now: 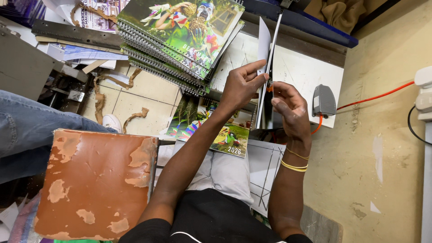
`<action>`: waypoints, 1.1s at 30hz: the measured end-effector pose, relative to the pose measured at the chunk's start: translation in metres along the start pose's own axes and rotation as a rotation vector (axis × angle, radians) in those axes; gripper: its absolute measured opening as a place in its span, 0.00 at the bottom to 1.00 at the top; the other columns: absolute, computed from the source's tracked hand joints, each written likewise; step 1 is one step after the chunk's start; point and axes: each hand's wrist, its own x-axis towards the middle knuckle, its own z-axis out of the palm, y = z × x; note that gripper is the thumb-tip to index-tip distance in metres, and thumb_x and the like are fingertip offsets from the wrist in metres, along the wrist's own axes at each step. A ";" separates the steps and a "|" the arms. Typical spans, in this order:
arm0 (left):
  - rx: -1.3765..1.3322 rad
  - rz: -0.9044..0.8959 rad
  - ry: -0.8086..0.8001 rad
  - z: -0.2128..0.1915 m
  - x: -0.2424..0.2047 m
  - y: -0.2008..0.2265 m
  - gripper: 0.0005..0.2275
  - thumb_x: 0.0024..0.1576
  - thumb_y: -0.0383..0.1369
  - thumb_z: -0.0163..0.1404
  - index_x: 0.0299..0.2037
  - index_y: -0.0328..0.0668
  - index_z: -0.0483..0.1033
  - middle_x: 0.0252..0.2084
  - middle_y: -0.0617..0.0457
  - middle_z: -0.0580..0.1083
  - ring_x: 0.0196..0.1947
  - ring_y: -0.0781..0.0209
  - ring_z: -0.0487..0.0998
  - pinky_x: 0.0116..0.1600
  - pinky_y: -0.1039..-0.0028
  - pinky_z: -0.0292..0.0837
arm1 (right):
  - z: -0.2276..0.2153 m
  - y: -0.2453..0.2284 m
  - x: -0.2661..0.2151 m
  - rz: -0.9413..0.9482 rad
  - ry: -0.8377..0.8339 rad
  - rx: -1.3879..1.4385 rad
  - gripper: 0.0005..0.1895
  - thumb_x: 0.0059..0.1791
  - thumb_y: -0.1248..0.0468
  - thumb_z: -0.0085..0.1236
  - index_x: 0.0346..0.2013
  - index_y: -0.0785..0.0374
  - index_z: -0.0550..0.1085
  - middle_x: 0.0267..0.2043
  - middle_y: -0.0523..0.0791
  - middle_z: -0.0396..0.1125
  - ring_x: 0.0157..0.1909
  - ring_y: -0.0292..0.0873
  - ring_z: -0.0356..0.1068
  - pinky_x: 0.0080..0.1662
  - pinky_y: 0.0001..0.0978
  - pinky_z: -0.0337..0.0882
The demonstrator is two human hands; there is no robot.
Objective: The person is assembling spiral-bound calendars. They place a stack of printed pages into a binding machine, secure the spiral binding, and then flip through the pages to check the assembly. This process is repeated for multiple calendars.
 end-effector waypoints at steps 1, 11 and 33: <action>-0.001 -0.001 0.000 -0.001 0.000 0.001 0.24 0.57 0.40 0.60 0.64 0.44 0.73 0.50 0.36 0.79 0.50 0.50 0.81 0.39 0.68 0.87 | -0.002 0.005 0.001 0.001 0.000 -0.001 0.25 0.52 0.63 0.57 0.62 0.67 0.69 0.53 0.50 0.69 0.48 0.33 0.69 0.39 0.19 0.71; 0.362 0.085 0.157 -0.047 -0.014 0.024 0.23 0.57 0.26 0.52 0.65 0.46 0.71 0.44 0.38 0.82 0.33 0.49 0.83 0.35 0.62 0.84 | -0.077 -0.018 -0.039 -0.120 0.337 -0.341 0.22 0.52 0.71 0.51 0.62 0.64 0.68 0.55 0.48 0.71 0.50 0.39 0.72 0.51 0.26 0.71; 0.911 0.653 0.061 -0.031 -0.121 0.055 0.44 0.52 0.46 0.67 0.75 0.40 0.54 0.81 0.38 0.43 0.81 0.42 0.42 0.81 0.55 0.29 | 0.053 0.007 -0.054 -0.178 0.369 0.737 0.27 0.57 0.55 0.48 0.70 0.62 0.64 0.72 0.57 0.60 0.71 0.59 0.62 0.73 0.62 0.61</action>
